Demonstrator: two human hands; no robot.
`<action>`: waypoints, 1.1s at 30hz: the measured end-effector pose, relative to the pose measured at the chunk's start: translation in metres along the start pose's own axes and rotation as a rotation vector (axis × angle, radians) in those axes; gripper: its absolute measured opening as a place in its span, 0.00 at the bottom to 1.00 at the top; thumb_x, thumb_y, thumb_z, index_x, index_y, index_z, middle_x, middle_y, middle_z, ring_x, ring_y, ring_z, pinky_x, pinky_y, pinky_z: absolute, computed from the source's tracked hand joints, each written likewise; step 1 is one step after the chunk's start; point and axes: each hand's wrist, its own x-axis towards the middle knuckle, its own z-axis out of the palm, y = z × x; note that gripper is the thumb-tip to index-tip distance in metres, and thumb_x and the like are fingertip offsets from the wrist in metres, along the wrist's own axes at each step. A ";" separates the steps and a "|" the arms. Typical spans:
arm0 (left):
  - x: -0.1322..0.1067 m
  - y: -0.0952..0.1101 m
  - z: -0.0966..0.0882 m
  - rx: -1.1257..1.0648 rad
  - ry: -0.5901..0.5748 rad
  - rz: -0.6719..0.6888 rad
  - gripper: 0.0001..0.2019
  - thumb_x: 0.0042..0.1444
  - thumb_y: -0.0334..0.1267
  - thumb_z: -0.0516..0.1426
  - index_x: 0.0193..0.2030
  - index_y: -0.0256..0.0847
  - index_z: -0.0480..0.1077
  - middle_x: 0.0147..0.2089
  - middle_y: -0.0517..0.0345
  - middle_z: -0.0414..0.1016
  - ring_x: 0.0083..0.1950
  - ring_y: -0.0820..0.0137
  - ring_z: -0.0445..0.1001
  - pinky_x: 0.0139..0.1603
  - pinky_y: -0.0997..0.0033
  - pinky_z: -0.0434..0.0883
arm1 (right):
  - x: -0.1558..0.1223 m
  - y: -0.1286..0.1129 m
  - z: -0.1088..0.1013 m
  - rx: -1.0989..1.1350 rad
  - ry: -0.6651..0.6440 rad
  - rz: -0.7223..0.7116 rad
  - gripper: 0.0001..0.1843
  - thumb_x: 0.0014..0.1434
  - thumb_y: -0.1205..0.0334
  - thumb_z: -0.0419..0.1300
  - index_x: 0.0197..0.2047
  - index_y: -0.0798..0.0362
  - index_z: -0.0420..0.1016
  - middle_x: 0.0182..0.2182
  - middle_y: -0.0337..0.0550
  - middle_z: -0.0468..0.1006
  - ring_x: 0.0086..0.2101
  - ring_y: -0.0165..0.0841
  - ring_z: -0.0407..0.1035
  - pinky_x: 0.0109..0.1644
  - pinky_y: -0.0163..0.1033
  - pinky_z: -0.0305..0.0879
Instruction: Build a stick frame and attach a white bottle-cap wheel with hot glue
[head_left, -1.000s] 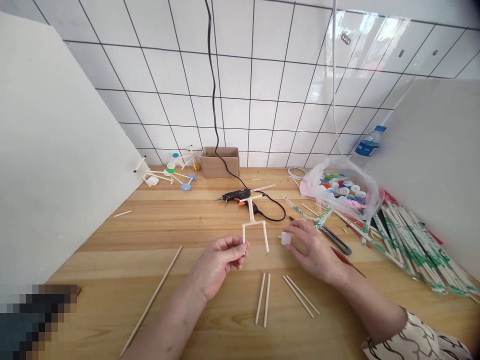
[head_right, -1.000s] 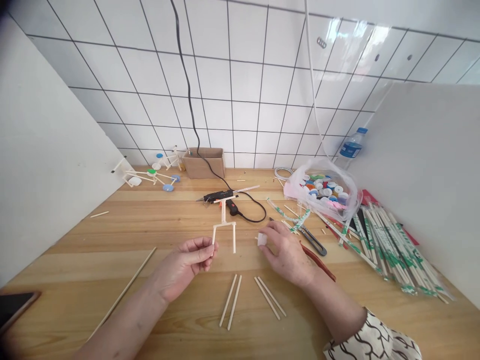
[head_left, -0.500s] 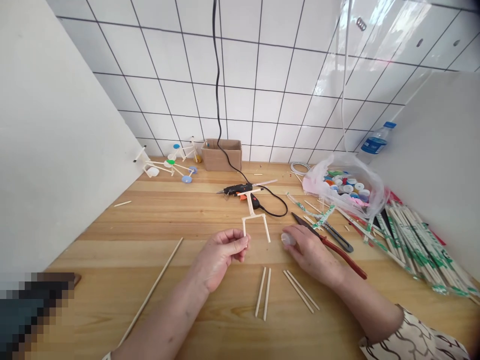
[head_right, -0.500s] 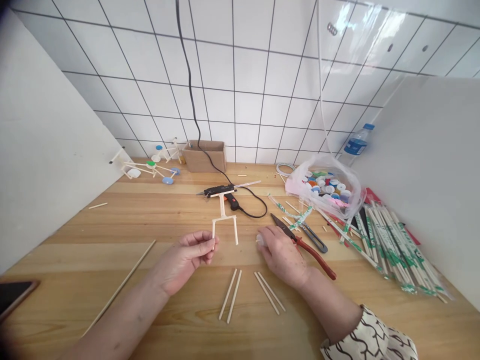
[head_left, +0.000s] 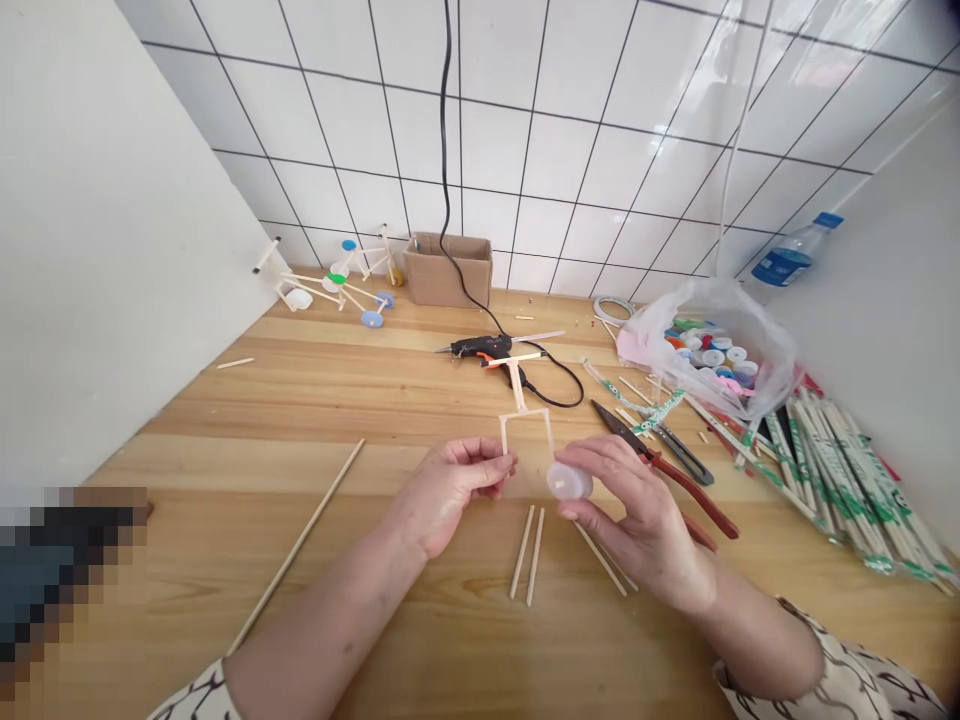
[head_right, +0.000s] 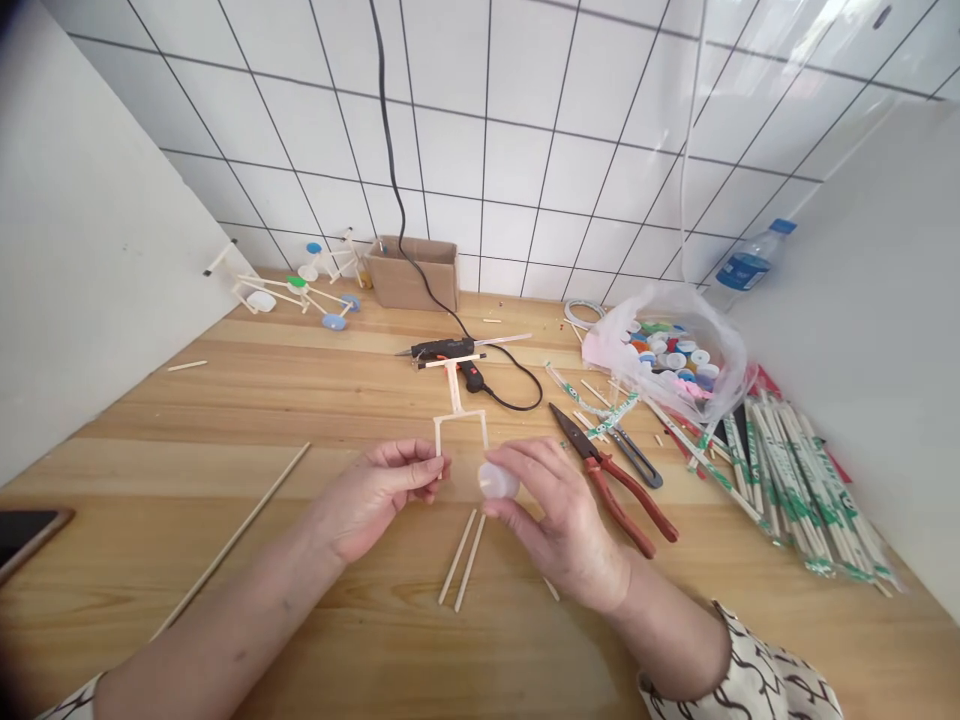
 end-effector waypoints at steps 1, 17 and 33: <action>0.000 -0.001 0.001 -0.004 -0.001 -0.008 0.10 0.34 0.37 0.68 0.22 0.35 0.73 0.24 0.60 0.72 0.24 0.78 0.64 0.27 0.75 0.62 | 0.000 -0.003 0.001 0.006 -0.002 -0.024 0.19 0.58 0.61 0.59 0.53 0.51 0.65 0.43 0.49 0.75 0.44 0.40 0.68 0.48 0.47 0.66; -0.007 0.000 0.008 -0.050 -0.082 -0.071 0.07 0.37 0.35 0.67 0.22 0.35 0.75 0.24 0.60 0.73 0.28 0.76 0.65 0.31 0.74 0.60 | 0.005 -0.012 0.019 0.049 0.083 -0.120 0.15 0.59 0.65 0.58 0.50 0.52 0.67 0.38 0.45 0.79 0.45 0.40 0.72 0.57 0.54 0.63; -0.010 -0.001 0.010 0.058 -0.103 -0.017 0.08 0.42 0.36 0.65 0.24 0.36 0.71 0.25 0.62 0.70 0.28 0.76 0.64 0.30 0.74 0.62 | -0.001 -0.007 0.024 0.065 0.015 -0.019 0.16 0.58 0.66 0.60 0.50 0.52 0.67 0.38 0.48 0.76 0.39 0.37 0.70 0.42 0.44 0.70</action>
